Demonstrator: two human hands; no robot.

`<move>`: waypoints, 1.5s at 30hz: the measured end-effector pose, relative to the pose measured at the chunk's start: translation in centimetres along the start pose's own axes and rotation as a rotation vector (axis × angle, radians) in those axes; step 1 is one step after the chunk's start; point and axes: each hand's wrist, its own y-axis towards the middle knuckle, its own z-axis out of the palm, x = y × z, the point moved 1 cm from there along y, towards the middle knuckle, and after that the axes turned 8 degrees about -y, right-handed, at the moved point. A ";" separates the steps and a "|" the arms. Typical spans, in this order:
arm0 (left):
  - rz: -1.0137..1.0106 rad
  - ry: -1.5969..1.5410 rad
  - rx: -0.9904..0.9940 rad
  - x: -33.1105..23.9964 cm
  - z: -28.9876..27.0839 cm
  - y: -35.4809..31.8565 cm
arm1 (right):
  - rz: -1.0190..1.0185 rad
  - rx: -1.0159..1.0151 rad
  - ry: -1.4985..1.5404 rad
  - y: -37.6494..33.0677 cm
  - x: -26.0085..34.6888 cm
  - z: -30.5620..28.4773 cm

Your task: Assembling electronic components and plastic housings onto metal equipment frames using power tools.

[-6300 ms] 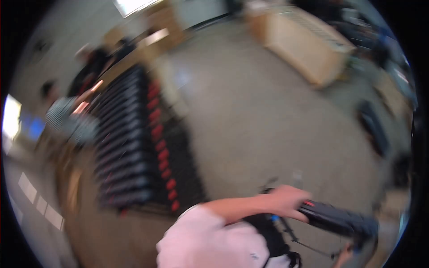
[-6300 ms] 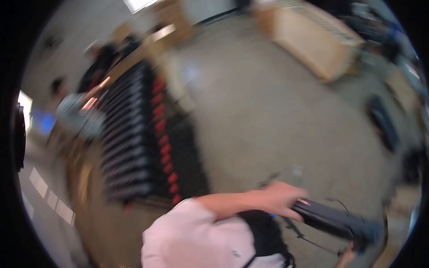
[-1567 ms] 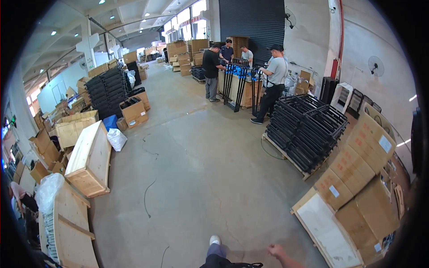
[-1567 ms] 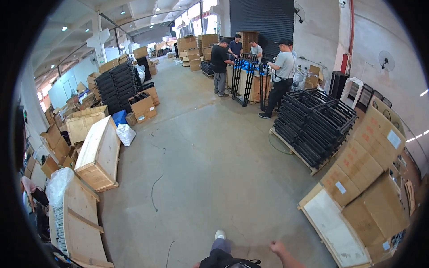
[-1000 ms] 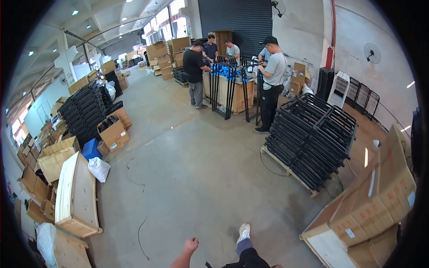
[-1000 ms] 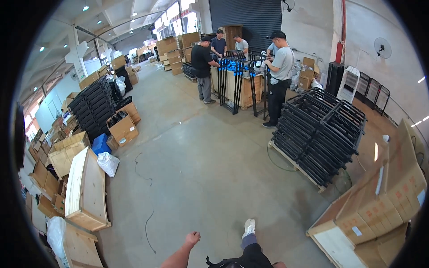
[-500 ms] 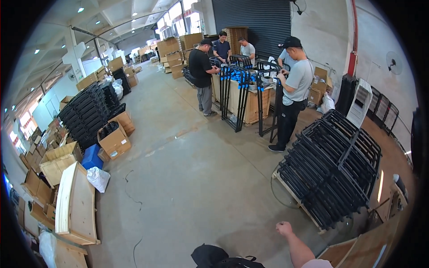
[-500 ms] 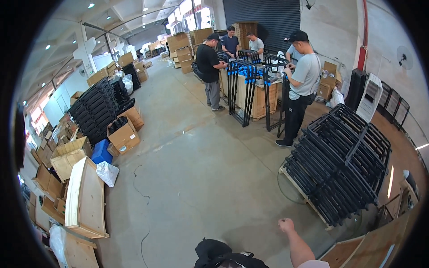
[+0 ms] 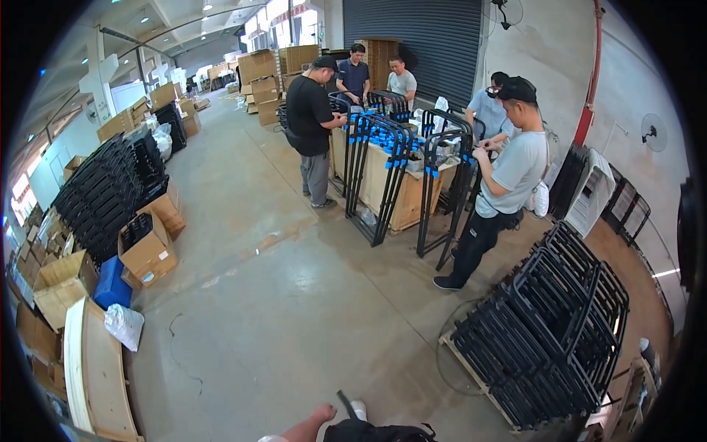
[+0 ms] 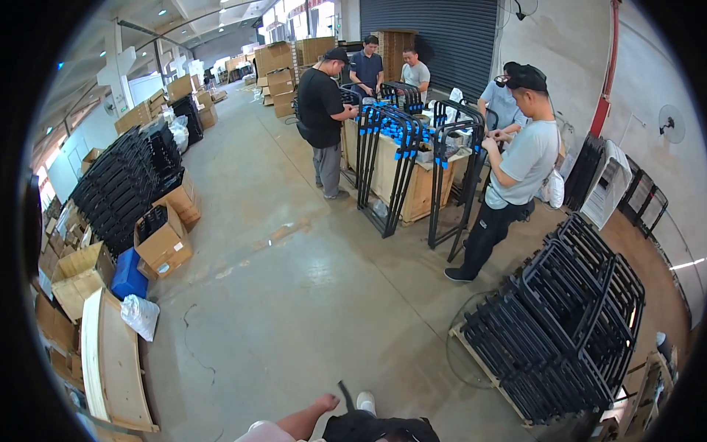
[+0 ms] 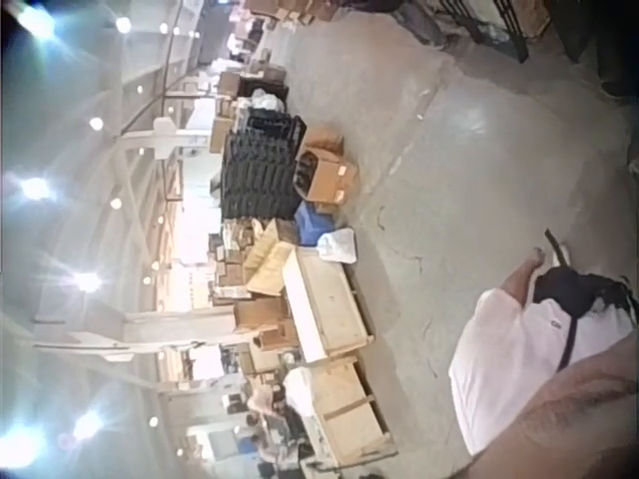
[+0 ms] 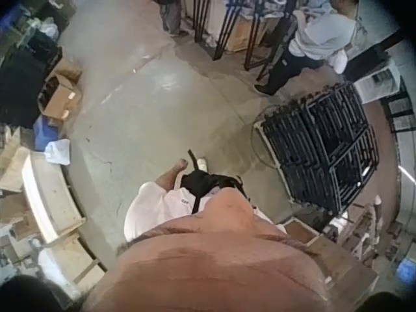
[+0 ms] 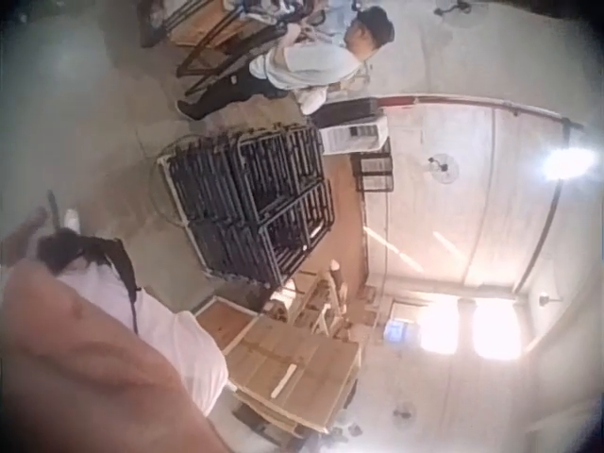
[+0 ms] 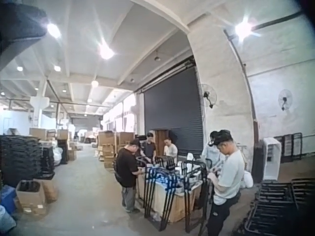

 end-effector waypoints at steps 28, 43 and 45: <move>-0.213 -0.547 -0.182 -13.6 -31.7 32.6 | -0.367 0.126 0.433 42.5 84.1 -36.5; -0.325 -0.836 -0.272 -17.7 -68.6 58.3 | -0.219 -0.127 1.020 51.3 121.4 -47.4; -0.266 -0.804 -0.301 -18.3 -74.9 61.7 | -0.256 -0.058 1.055 52.7 123.2 -48.1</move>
